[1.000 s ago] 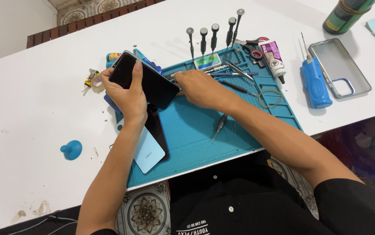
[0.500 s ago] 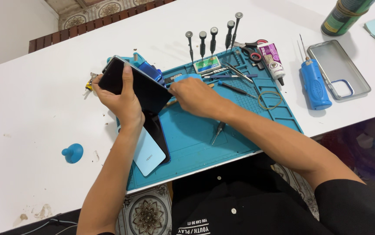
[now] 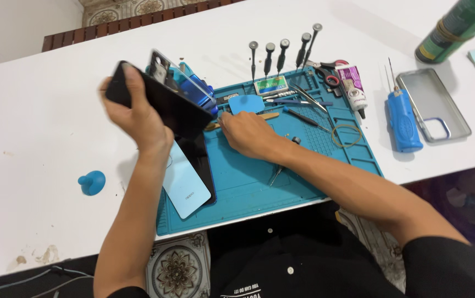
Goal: The person uses a blue plastic pry tool to separate the screen from the smartphone frame and then cleans the internal components with a toothbrush. The phone remains open with the battery and motherboard exposed at the end of the clip.
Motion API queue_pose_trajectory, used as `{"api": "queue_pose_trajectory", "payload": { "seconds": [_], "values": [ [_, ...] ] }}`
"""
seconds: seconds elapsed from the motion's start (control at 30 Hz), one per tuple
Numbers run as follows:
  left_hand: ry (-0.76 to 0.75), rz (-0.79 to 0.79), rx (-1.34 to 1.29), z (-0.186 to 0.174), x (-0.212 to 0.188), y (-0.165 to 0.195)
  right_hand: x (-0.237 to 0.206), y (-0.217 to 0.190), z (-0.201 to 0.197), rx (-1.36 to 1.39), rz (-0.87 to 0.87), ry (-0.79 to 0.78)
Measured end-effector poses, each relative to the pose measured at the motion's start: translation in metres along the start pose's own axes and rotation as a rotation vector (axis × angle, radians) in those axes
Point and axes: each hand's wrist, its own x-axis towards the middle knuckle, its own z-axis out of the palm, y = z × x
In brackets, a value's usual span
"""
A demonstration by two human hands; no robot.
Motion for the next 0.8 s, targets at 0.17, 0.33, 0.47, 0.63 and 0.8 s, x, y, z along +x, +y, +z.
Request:
{"api": "queue_pose_trajectory", "payload": {
  "seconds": [0.17,0.33,0.47,0.63,0.8],
  "values": [
    [-0.045,0.046,-0.023,-0.001,0.005,0.005,0.001,-0.001,-0.008,0.03,-0.013,0.003],
    [-0.008,-0.206,-0.066,0.001,0.007,-0.01,-0.001,0.004,-0.03,0.008,0.004,-0.054],
    [-0.146,-0.369,-0.155,-0.004,0.004,-0.014,-0.002,0.004,-0.044,-0.041,0.044,-0.063],
    [-0.411,-0.581,-0.666,-0.009,-0.001,-0.014,-0.003,-0.004,-0.049,-0.025,0.074,-0.008],
    [-0.673,-0.712,-0.978,-0.006,-0.006,-0.017,-0.005,-0.011,-0.044,0.033,-0.012,0.11]
  ]
}}
